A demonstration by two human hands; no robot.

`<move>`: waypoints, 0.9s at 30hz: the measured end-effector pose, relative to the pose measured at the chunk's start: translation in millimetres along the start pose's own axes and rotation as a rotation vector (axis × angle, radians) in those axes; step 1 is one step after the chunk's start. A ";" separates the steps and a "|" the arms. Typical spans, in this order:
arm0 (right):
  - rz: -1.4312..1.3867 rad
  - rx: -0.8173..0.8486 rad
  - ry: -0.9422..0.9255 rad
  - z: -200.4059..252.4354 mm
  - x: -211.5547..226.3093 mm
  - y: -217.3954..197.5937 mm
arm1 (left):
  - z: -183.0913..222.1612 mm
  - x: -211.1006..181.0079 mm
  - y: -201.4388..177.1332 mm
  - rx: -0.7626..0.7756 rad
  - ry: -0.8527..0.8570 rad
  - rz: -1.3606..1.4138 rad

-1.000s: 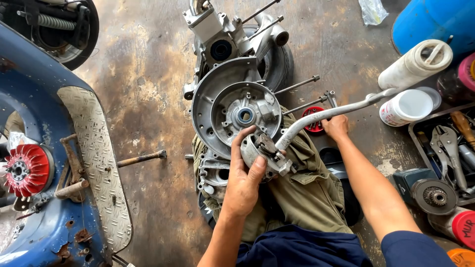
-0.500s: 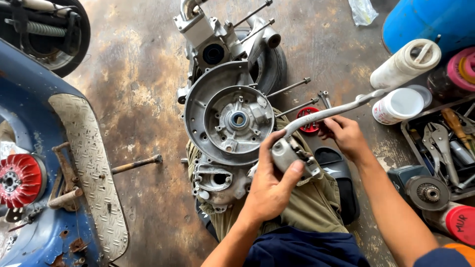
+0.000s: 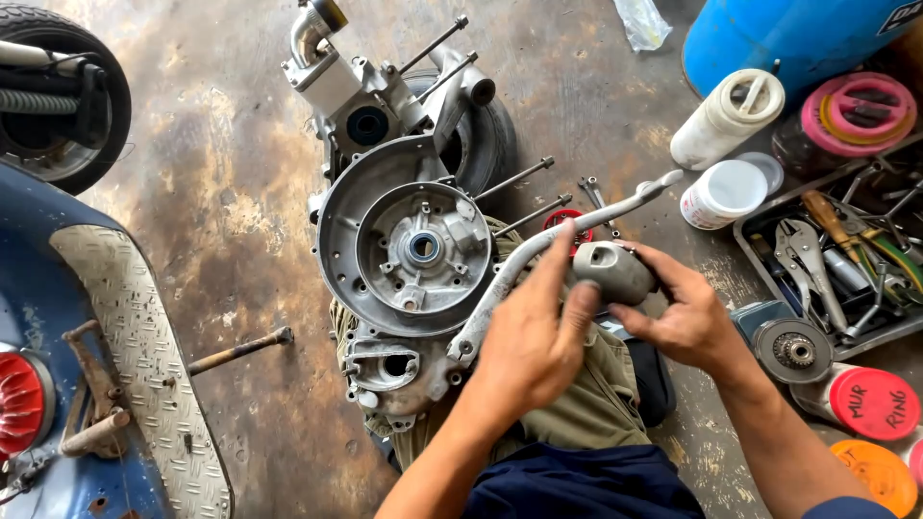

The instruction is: Assembling and inspecting various components of a motorcycle engine crankcase.

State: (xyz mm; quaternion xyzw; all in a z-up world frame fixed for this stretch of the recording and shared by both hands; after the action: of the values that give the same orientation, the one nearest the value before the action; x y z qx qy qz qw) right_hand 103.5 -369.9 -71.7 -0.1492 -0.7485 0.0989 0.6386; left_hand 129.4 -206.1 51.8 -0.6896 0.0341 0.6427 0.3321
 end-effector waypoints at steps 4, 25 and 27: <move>0.056 0.028 0.045 -5.6 -69.8 9.1 | -3.4 29.0 -13.0 -0.045 -0.032 -0.066; 0.848 0.300 0.272 -9.7 -380.8 72.2 | -0.5 -9.7 -63.3 -0.303 0.198 -0.216; 0.879 0.297 0.273 -11.0 -376.9 71.7 | 17.5 -23.3 -93.6 -0.355 0.213 -0.105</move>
State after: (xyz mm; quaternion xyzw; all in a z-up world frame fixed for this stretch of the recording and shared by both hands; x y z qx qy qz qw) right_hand 174.0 -435.0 -443.3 -0.3702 -0.5016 0.4445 0.6433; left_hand 154.6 -133.4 112.5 -0.8021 -0.0809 0.5439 0.2329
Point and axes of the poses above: each hand's wrist, its own z-axis away from the middle knuckle, its own y-axis out of the palm, x = y × z, the point moved 10 cm from there along -z, towards the middle knuckle, and after that the axes turned 5 degrees about z, right-handed, at the moved point
